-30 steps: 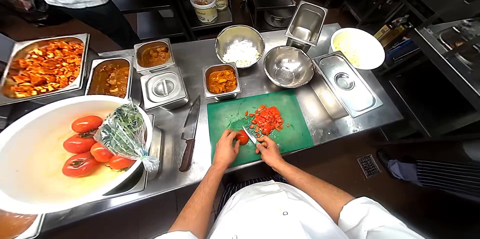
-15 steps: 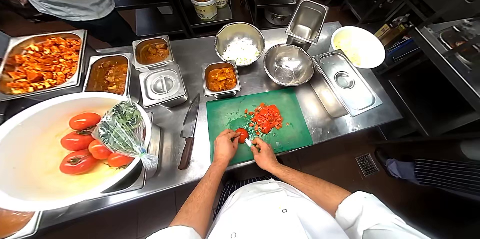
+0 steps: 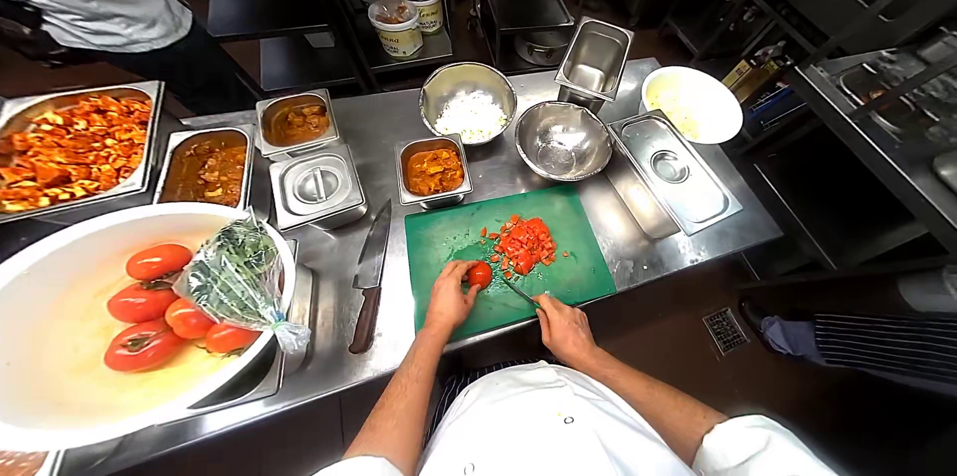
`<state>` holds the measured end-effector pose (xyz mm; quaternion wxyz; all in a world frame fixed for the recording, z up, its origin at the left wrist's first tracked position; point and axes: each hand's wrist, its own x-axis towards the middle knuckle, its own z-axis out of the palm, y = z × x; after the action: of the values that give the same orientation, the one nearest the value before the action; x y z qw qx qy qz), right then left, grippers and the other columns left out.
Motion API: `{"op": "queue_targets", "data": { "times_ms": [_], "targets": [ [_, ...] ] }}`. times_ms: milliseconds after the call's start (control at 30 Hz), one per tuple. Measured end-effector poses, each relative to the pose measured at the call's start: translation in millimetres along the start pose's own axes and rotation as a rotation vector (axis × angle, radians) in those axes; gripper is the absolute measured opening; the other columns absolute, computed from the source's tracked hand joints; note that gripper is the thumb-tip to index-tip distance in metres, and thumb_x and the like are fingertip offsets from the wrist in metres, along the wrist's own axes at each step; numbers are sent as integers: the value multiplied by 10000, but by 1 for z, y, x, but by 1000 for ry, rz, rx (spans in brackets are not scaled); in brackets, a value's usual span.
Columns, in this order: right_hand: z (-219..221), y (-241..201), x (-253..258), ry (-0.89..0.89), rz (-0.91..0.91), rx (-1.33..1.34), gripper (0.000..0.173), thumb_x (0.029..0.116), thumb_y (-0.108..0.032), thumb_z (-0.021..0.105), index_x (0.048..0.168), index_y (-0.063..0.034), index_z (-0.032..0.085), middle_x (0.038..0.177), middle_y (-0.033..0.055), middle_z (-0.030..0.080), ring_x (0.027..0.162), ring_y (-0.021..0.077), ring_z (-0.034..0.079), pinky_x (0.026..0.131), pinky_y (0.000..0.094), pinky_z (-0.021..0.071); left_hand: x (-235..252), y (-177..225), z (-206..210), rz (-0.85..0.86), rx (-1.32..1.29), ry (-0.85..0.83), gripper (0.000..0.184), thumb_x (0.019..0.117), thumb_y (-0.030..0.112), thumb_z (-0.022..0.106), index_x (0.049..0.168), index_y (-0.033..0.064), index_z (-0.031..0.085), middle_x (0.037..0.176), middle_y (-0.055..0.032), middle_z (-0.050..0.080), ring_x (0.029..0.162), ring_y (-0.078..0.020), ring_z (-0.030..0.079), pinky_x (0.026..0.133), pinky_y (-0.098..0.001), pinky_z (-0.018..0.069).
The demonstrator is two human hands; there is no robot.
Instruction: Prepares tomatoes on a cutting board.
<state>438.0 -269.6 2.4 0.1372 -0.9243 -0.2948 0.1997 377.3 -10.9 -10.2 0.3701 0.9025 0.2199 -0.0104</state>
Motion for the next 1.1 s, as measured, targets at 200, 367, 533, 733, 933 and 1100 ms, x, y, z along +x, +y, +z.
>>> {"op": "queue_targets", "data": {
  "times_ms": [200,367,533,733,933,1100],
  "targets": [
    [4,-40,57,163,-194,-85,320,1021,-190,498,1296,-193,663,1031,81,719,786,282,720,627,480,586,7,14,-8,100,192,-28,282,977,142,657,1256,139,693,1282,-114,638,1120,-286,668,954,-503,574],
    [3,-32,63,75,-323,-146,375,956,-108,553,1313,-177,644,1089,96,706,761,291,712,609,489,586,5,18,-4,73,228,-19,265,974,125,654,1231,158,708,1243,-112,653,1095,-297,675,931,-512,579],
    [-10,20,12,6,-240,-171,365,1037,-217,437,1335,-196,647,1033,88,711,779,286,717,634,481,586,-2,11,3,59,199,21,274,994,180,637,1263,156,689,1252,-109,641,1106,-271,671,934,-484,584],
    [4,-40,62,149,-303,-138,327,1003,-179,515,1287,-203,675,1046,58,715,768,253,715,608,461,590,-10,3,16,127,209,105,274,988,144,619,1249,159,703,1238,-102,652,1139,-279,648,969,-462,565],
    [6,12,24,35,-294,-166,367,1033,-210,449,1344,-202,644,1041,84,713,769,277,716,624,476,588,-7,-2,18,142,207,139,245,992,165,628,1224,163,708,1218,-89,662,1131,-264,653,961,-451,566],
    [-6,-21,42,149,-321,-155,317,1021,-214,494,1272,-194,687,1006,60,719,737,256,712,588,460,583,-12,-8,28,188,193,228,213,991,138,618,1175,128,726,1187,-100,670,1112,-275,650,967,-444,558]
  ]
}}
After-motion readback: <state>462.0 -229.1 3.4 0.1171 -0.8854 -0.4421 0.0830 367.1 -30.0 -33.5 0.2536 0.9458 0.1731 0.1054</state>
